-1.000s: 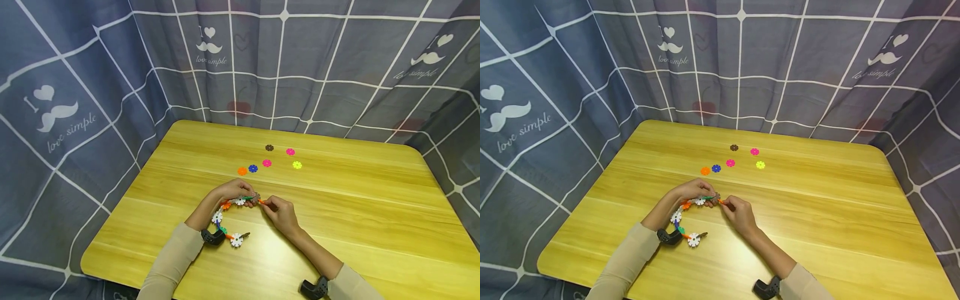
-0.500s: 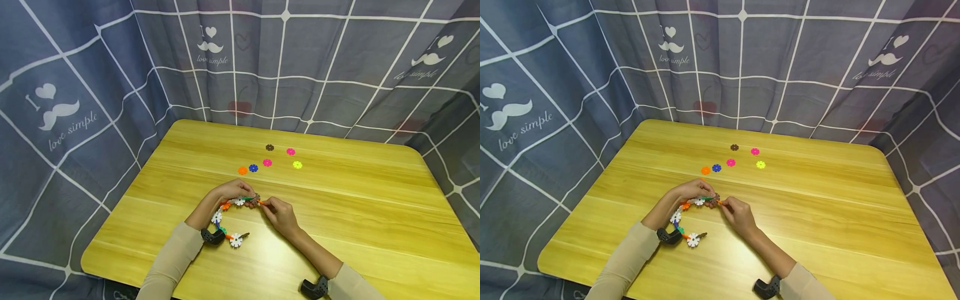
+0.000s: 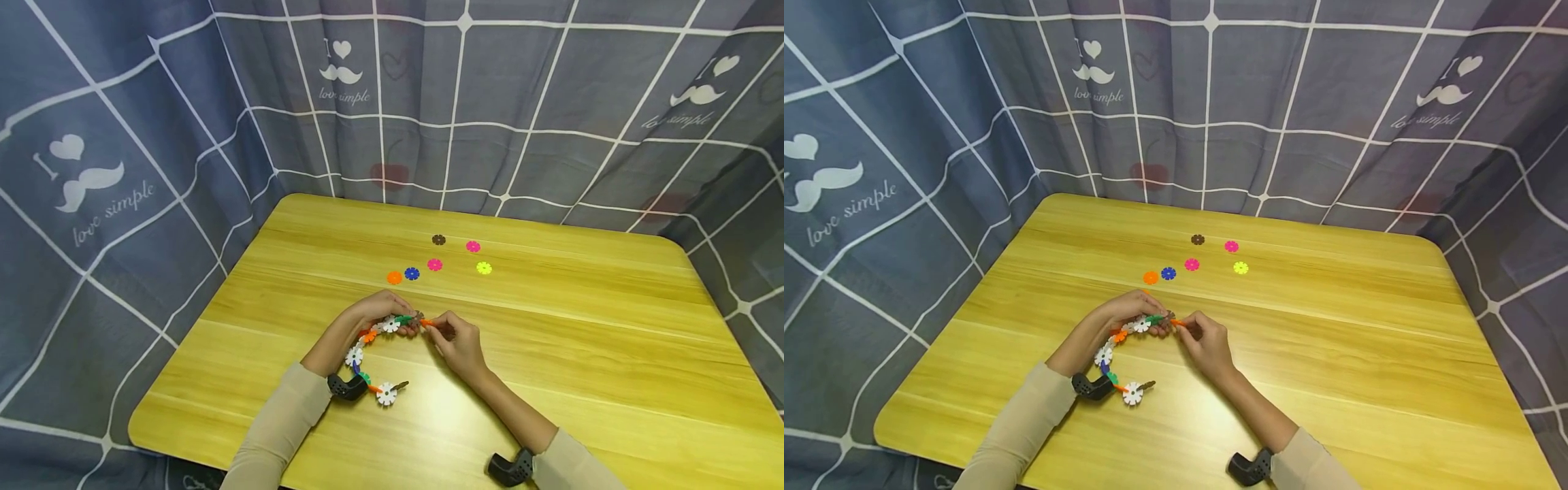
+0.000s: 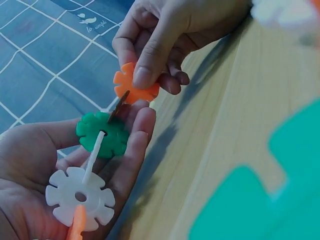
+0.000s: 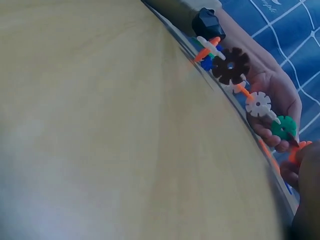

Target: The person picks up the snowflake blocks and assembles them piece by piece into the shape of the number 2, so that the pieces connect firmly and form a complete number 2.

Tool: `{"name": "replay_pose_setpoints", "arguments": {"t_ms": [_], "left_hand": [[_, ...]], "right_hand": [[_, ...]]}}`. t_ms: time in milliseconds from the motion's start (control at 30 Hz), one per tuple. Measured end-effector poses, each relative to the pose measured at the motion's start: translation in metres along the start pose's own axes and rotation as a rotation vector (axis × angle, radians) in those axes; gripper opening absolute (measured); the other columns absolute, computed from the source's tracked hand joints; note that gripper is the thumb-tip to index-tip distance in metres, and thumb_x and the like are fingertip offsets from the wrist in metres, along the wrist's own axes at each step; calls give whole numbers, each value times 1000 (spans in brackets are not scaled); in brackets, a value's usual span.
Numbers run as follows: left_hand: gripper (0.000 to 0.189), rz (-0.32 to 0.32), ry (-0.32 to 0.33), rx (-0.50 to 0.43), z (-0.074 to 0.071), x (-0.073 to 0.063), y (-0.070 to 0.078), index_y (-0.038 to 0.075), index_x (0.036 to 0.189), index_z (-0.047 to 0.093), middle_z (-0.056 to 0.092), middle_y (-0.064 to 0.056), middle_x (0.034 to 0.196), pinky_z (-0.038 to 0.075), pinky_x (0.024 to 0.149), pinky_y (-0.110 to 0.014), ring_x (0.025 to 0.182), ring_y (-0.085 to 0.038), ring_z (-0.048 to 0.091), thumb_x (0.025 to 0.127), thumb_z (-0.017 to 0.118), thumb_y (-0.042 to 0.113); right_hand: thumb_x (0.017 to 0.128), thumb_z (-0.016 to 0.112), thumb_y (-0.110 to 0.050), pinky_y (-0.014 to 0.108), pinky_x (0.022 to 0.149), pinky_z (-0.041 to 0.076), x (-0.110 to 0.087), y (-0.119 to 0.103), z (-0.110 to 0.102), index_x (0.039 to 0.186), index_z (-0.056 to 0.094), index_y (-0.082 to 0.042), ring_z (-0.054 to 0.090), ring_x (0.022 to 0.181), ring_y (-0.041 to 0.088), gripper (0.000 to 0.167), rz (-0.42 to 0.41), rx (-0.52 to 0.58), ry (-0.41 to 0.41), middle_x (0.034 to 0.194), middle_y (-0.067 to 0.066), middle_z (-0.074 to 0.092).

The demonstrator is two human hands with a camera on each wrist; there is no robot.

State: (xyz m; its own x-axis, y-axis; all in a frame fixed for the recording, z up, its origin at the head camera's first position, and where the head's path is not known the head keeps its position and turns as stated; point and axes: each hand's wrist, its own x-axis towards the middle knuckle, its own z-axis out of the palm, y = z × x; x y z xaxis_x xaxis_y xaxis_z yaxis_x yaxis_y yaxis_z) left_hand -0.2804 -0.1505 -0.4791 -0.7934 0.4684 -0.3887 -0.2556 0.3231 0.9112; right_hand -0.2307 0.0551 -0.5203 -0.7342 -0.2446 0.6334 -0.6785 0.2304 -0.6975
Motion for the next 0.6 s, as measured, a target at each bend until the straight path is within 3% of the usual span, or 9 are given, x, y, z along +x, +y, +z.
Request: {"name": "replay_pose_setpoints", "arguments": {"t_ms": [133, 333, 433, 600], "left_hand": [[26, -15, -1, -28, 0, -2, 2, -7, 101, 66, 67, -11, 96, 48, 81, -31, 90, -20, 60, 90, 59, 15], [26, -16, 22, -61, 3, -3, 4, -8, 104, 65, 66, -9, 94, 49, 77, -28, 86, -18, 59, 90, 58, 13], [24, -23, 54, -76, 6, -4, 7, -7, 102, 66, 67, -8, 91, 48, 73, -25, 83, -17, 59, 89, 59, 12], [23, -21, 87, -86, 10, -4, 11, -7, 99, 67, 67, -8, 89, 48, 69, -23, 79, -16, 58, 89, 59, 12]], "right_hand": [[74, 70, 10, 29, 52, 53, 4, -8, -1, 83, 61, 3, 63, 60, 24, 14, 60, 37, 9, 75, 12, 66], [74, 68, 15, 32, 54, 54, 11, -32, -7, 85, 58, 9, 63, 62, 29, 16, 24, 7, 10, 76, 18, 64], [73, 68, 16, 30, 53, 54, 11, -33, -7, 85, 57, 9, 63, 61, 28, 17, -7, -21, 19, 76, 18, 64], [73, 68, 16, 28, 50, 53, 5, -14, -3, 85, 56, 7, 62, 60, 24, 19, -39, -19, 53, 76, 15, 63]]}}
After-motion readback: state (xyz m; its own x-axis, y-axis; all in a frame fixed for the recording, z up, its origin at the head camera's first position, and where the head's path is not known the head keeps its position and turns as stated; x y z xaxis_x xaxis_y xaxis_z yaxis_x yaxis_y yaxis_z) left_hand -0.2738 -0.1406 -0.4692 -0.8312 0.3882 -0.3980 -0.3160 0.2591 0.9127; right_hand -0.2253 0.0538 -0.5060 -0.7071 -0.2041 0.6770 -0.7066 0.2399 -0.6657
